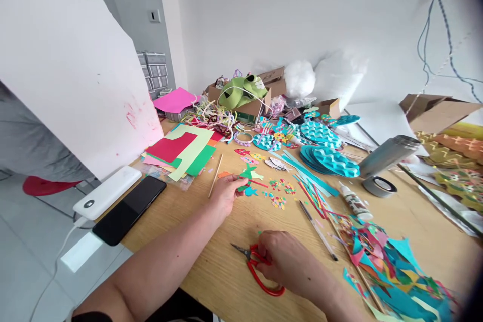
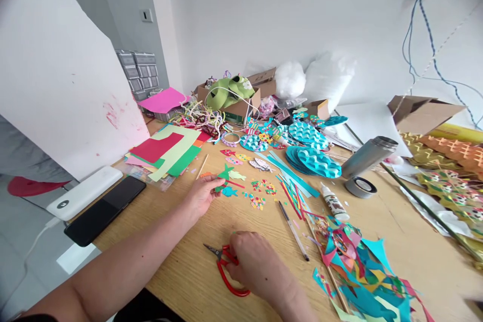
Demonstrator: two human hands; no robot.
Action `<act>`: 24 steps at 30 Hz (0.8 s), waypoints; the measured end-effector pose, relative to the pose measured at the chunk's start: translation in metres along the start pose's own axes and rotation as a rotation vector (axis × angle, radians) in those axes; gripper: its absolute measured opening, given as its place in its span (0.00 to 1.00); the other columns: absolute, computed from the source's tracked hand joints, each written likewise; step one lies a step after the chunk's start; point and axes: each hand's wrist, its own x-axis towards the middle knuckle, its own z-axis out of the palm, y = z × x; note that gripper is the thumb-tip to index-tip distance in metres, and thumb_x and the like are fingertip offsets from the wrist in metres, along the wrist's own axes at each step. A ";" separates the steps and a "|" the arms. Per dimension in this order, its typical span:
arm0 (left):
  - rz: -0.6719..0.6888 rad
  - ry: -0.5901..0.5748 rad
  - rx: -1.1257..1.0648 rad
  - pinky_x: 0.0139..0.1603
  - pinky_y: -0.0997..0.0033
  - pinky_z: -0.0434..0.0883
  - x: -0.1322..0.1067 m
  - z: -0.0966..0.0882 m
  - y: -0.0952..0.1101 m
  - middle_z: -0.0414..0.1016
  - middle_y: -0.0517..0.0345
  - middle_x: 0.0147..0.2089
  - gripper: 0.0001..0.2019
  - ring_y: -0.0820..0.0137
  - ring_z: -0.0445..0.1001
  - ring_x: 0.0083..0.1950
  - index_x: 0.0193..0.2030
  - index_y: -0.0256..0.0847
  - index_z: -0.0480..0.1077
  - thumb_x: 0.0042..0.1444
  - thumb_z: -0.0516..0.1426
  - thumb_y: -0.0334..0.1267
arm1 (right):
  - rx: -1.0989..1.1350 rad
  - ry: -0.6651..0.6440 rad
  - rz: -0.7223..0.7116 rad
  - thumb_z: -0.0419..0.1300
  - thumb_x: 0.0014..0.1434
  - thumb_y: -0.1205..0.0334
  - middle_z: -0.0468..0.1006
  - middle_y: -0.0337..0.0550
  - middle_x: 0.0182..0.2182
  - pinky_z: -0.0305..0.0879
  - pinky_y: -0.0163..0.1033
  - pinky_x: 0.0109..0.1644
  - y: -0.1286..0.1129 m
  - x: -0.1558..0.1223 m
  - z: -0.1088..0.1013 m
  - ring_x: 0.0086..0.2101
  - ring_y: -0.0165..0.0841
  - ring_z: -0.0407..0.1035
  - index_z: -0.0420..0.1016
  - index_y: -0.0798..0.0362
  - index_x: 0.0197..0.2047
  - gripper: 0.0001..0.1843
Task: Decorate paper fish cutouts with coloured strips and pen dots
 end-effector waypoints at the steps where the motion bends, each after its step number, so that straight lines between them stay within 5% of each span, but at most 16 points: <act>1: 0.002 -0.006 0.003 0.28 0.77 0.64 0.000 0.000 0.000 0.76 0.57 0.27 0.10 0.75 0.72 0.27 0.25 0.36 0.74 0.33 0.69 0.33 | 0.049 0.004 0.013 0.61 0.47 0.67 0.75 0.41 0.23 0.49 0.35 0.25 0.003 0.000 -0.002 0.23 0.31 0.65 0.72 0.51 0.23 0.04; 10: 0.012 -0.046 -0.028 0.27 0.77 0.64 0.000 0.000 0.000 0.78 0.56 0.28 0.10 0.74 0.73 0.27 0.25 0.36 0.72 0.34 0.68 0.31 | 0.879 0.151 -0.021 0.60 0.52 0.60 0.68 0.33 0.21 0.55 0.32 0.24 0.016 0.014 -0.013 0.21 0.27 0.60 0.66 0.51 0.31 0.07; 17: 0.012 -0.131 -0.059 0.30 0.75 0.68 -0.005 0.002 -0.001 0.77 0.56 0.28 0.12 0.73 0.73 0.29 0.27 0.36 0.73 0.34 0.68 0.32 | 0.532 0.484 0.061 0.62 0.54 0.50 0.65 0.34 0.19 0.50 0.34 0.24 0.023 0.023 -0.008 0.21 0.28 0.56 0.68 0.51 0.28 0.14; 24: -0.019 -0.162 -0.029 0.31 0.75 0.68 -0.009 0.006 -0.004 0.77 0.55 0.29 0.13 0.74 0.73 0.29 0.28 0.34 0.74 0.32 0.69 0.32 | 0.333 0.516 0.087 0.57 0.58 0.47 0.66 0.35 0.17 0.50 0.33 0.24 0.032 0.028 -0.001 0.19 0.28 0.56 0.68 0.51 0.26 0.17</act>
